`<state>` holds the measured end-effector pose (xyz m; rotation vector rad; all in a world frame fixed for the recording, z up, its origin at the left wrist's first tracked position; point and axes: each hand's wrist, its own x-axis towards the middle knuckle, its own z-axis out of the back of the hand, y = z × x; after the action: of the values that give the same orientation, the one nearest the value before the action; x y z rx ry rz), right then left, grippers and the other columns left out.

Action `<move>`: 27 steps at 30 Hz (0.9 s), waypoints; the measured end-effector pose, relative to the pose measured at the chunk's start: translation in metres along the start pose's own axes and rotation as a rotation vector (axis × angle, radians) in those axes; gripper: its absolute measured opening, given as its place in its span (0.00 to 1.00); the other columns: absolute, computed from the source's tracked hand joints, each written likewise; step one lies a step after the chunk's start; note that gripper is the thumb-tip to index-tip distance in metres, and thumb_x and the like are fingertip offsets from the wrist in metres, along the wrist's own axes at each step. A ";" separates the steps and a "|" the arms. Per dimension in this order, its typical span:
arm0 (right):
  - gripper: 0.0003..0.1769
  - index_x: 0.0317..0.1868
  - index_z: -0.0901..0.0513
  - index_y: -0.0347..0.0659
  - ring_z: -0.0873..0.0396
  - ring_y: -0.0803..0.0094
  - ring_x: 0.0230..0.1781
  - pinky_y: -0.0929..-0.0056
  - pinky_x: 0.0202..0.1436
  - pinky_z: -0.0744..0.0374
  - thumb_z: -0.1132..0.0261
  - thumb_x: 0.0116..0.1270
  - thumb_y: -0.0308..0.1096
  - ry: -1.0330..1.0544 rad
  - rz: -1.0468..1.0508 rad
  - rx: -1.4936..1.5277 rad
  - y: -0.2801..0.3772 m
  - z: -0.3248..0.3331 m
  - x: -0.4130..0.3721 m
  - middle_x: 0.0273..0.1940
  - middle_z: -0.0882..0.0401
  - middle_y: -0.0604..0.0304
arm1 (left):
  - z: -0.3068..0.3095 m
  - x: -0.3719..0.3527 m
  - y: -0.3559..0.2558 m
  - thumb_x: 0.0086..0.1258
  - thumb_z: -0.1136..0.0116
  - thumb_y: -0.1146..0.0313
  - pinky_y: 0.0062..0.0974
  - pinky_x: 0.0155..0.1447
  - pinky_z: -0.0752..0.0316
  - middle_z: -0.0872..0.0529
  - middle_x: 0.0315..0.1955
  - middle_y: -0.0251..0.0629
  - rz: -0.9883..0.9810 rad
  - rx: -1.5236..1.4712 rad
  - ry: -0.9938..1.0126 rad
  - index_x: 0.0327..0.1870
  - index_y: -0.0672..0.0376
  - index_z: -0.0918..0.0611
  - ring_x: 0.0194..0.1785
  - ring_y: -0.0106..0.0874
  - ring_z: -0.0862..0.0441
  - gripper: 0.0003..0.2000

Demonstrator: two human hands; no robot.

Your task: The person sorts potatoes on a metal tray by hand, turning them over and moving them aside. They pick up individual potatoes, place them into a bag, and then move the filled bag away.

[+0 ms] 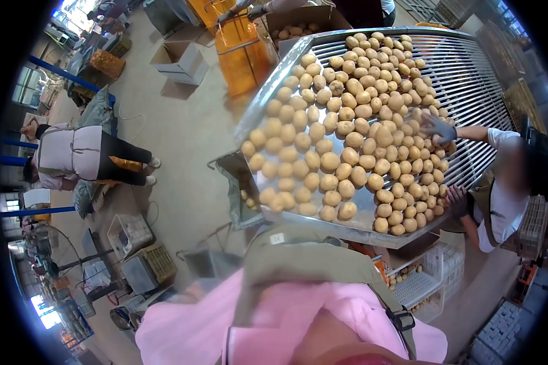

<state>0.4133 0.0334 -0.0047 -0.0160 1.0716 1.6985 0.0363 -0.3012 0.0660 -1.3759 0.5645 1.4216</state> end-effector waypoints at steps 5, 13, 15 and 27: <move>0.14 0.46 0.20 0.37 0.21 0.63 0.33 0.67 0.38 0.23 0.41 0.67 0.39 0.039 -0.031 -0.002 -0.012 -0.004 -0.008 0.36 0.20 0.51 | 0.004 -0.008 0.010 0.64 0.46 0.59 0.38 0.54 0.23 0.15 0.49 0.44 0.023 0.020 0.010 0.51 0.50 0.17 0.51 0.45 0.18 0.16; 0.13 0.44 0.19 0.38 0.21 0.64 0.31 0.67 0.36 0.23 0.41 0.67 0.39 0.162 -0.086 -0.047 -0.040 -0.003 -0.030 0.34 0.19 0.52 | 0.014 -0.011 0.008 0.63 0.46 0.59 0.38 0.53 0.23 0.15 0.48 0.43 0.032 -0.003 0.020 0.51 0.49 0.17 0.51 0.44 0.17 0.16; 0.13 0.43 0.19 0.38 0.21 0.64 0.30 0.67 0.35 0.22 0.41 0.67 0.39 0.219 -0.116 -0.061 -0.048 0.000 -0.041 0.34 0.19 0.52 | 0.009 -0.016 0.000 0.63 0.46 0.59 0.38 0.53 0.23 0.15 0.47 0.43 0.027 -0.014 0.058 0.51 0.49 0.17 0.51 0.44 0.17 0.16; 0.11 0.42 0.17 0.43 0.18 0.52 0.36 0.60 0.40 0.22 0.37 0.63 0.37 0.389 0.406 -0.247 0.129 0.035 0.093 0.34 0.17 0.49 | 0.115 -0.009 -0.034 0.67 0.45 0.56 0.43 0.60 0.28 0.23 0.60 0.45 0.318 -0.203 -0.774 0.60 0.55 0.25 0.59 0.46 0.25 0.23</move>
<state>0.2910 0.1242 0.0522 -0.3171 1.1957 2.2522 0.0146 -0.1918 0.1116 -0.7889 0.1263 2.1547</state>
